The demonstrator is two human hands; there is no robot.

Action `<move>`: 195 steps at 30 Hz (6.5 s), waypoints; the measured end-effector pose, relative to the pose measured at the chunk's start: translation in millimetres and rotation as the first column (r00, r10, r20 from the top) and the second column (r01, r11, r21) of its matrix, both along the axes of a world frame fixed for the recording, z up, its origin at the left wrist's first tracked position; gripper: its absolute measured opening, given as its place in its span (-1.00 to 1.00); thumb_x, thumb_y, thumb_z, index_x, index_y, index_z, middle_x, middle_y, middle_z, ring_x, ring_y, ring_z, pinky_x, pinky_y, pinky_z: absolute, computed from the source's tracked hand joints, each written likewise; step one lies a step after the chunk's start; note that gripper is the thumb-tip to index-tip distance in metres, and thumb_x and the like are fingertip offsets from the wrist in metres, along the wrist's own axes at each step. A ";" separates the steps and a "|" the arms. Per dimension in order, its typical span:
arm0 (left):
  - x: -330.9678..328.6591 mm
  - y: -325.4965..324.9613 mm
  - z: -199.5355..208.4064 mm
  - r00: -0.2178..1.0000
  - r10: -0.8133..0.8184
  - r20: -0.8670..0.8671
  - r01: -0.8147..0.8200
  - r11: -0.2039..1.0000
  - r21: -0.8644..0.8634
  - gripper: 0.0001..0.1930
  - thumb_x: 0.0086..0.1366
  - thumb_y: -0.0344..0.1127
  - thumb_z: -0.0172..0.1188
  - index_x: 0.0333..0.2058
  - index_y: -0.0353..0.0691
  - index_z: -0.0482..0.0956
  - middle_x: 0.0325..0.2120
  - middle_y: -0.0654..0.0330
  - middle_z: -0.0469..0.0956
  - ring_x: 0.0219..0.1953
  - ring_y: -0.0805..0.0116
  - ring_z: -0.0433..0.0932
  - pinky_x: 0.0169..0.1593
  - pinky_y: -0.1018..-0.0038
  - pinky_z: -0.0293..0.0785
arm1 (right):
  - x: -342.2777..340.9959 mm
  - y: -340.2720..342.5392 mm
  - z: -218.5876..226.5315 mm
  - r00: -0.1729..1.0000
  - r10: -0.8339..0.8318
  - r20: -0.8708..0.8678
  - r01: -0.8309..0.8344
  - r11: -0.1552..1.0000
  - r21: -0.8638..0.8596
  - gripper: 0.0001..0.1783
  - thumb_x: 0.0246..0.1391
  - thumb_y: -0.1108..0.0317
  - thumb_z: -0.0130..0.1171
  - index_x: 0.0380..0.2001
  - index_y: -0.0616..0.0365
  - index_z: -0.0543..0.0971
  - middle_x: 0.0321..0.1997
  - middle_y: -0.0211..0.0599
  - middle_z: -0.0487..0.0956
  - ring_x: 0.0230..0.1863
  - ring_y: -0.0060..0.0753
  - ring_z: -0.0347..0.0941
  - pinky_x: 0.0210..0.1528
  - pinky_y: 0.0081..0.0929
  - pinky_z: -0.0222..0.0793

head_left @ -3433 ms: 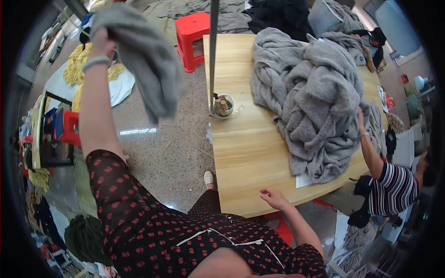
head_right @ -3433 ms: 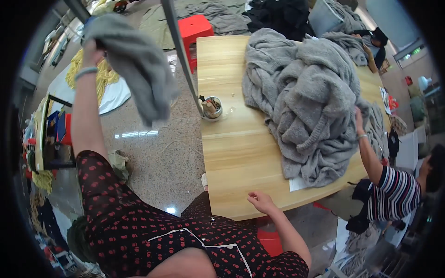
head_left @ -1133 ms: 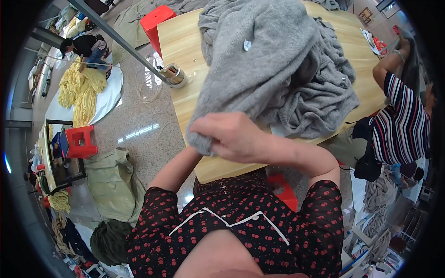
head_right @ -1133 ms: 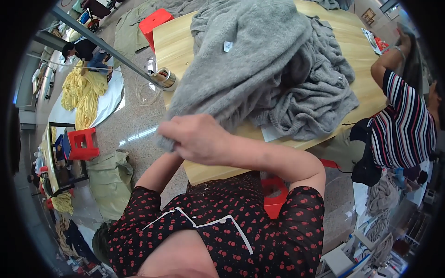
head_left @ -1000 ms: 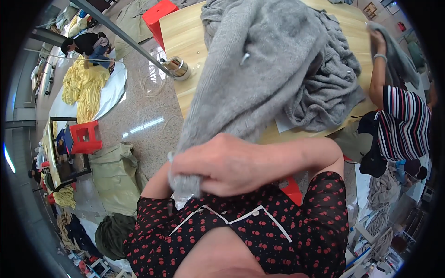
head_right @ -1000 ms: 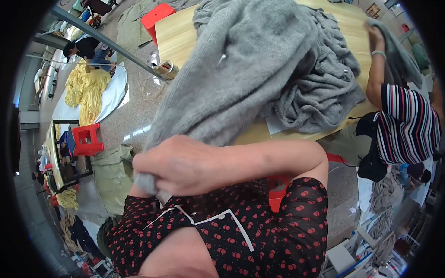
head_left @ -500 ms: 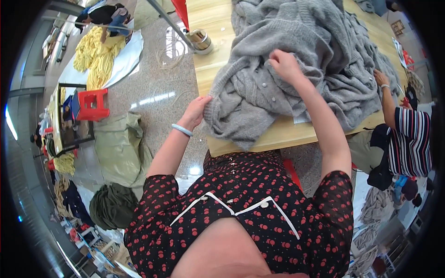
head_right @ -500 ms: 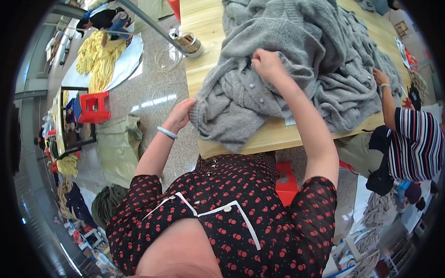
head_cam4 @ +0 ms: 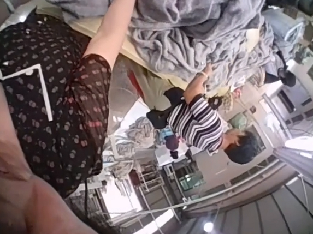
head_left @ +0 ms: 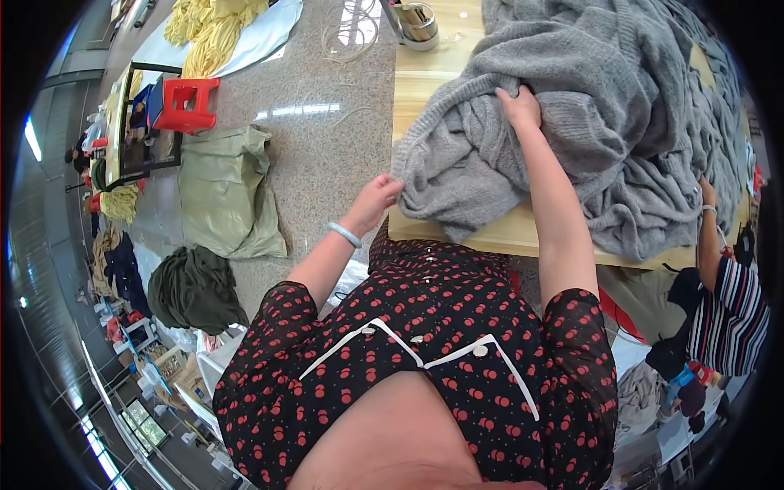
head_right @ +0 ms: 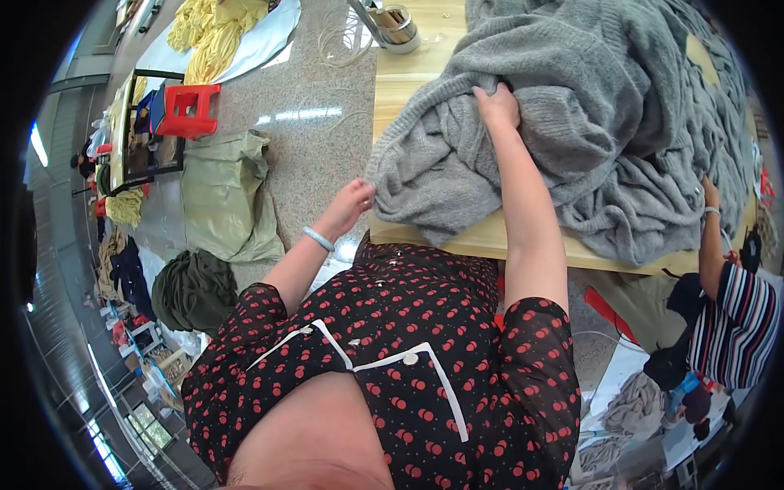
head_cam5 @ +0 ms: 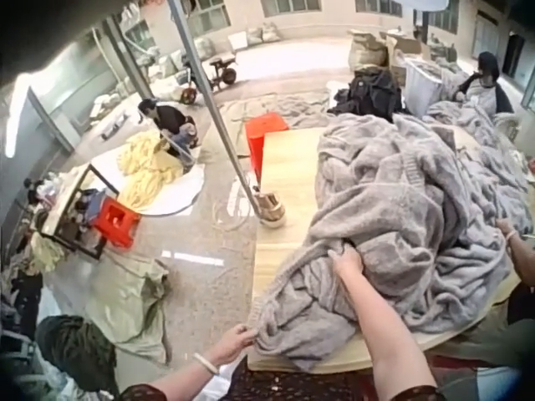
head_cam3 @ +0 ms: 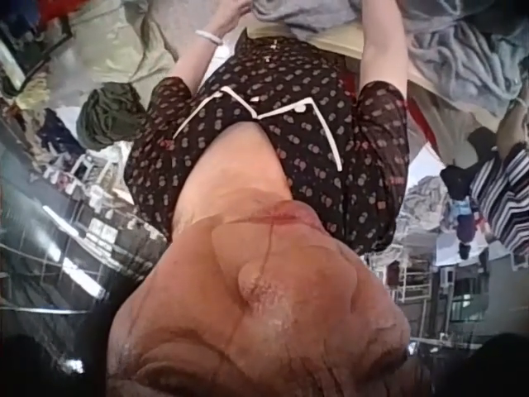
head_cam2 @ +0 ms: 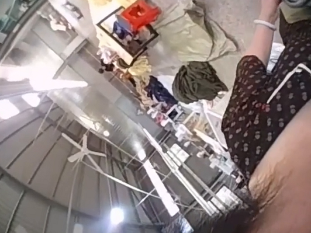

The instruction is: Inspect a knitted garment for loose threads or defects and manually remove them.

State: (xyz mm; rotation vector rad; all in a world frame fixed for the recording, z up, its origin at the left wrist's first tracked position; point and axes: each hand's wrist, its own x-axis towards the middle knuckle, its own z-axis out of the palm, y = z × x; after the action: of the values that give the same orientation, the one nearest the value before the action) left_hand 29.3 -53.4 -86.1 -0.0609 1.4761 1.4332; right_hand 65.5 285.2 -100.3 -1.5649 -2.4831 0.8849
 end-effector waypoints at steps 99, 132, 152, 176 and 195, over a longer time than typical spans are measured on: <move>-21.2 89.2 95.8 0.977 -0.172 -0.125 0.181 0.981 0.072 -0.92 0.15 -0.39 0.04 -0.40 -0.26 0.47 -0.52 0.34 0.45 -0.53 0.64 0.41 -0.42 0.72 0.36 | 45.4 -100.9 99.8 0.807 0.148 -0.571 -0.572 0.434 -0.696 -0.80 -0.08 0.27 0.11 -0.50 0.21 0.52 -0.56 -0.59 0.43 -0.50 -0.78 0.26 -0.45 -0.73 0.19; -50.4 102.4 174.9 0.967 -0.252 -0.039 0.255 0.941 0.222 -0.80 0.05 -0.43 0.07 -0.31 -0.36 0.45 -0.41 0.28 0.49 -0.41 0.55 0.44 -0.28 0.63 0.37 | 107.8 -42.0 126.9 0.787 0.575 -0.224 -0.593 0.805 -0.016 -0.63 -0.29 0.62 -0.09 -0.28 0.26 0.46 -0.24 -0.12 0.42 -0.18 -0.11 0.35 -0.08 -0.39 0.24; -63.2 67.2 219.0 0.990 0.112 0.087 -0.141 0.781 0.608 -0.68 0.15 -0.41 -0.01 -0.10 -0.38 0.31 -0.24 0.08 0.47 -0.19 0.30 0.47 -0.05 0.42 0.35 | 199.9 53.2 107.2 0.758 -0.275 -0.591 0.228 0.961 -0.154 -0.91 -0.11 0.52 0.02 -0.44 0.22 0.47 -0.53 -0.61 0.38 -0.47 -0.78 0.22 -0.43 -0.74 0.17; -52.3 122.7 174.7 0.993 -0.117 -0.020 0.118 0.946 0.302 -0.74 0.14 -0.40 0.05 -0.17 -0.33 0.39 -0.29 0.26 0.49 -0.32 0.55 0.46 -0.19 0.62 0.38 | 57.2 -61.6 189.6 0.664 0.416 -0.621 -0.514 0.858 0.025 -0.92 -0.17 0.50 0.15 -0.55 0.28 0.46 -0.63 -0.43 0.41 -0.58 -0.61 0.28 -0.52 -0.63 0.20; -44.0 134.7 177.0 0.987 -0.076 -0.141 0.120 0.934 0.337 -0.87 0.11 -0.36 0.09 -0.36 -0.26 0.49 -0.49 0.39 0.46 -0.46 0.67 0.37 -0.35 0.70 0.29 | 60.9 -52.0 198.8 0.532 0.286 -0.797 -0.617 0.775 -0.134 -0.71 -0.28 0.72 -0.08 -0.44 0.22 0.52 -0.38 -0.39 0.46 -0.34 -0.60 0.34 -0.27 -0.71 0.21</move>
State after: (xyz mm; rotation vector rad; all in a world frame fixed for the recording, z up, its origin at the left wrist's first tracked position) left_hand -14.6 81.3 91.0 0.3231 1.2861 1.6164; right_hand 126.4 233.2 98.4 -0.3125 -2.1205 1.7753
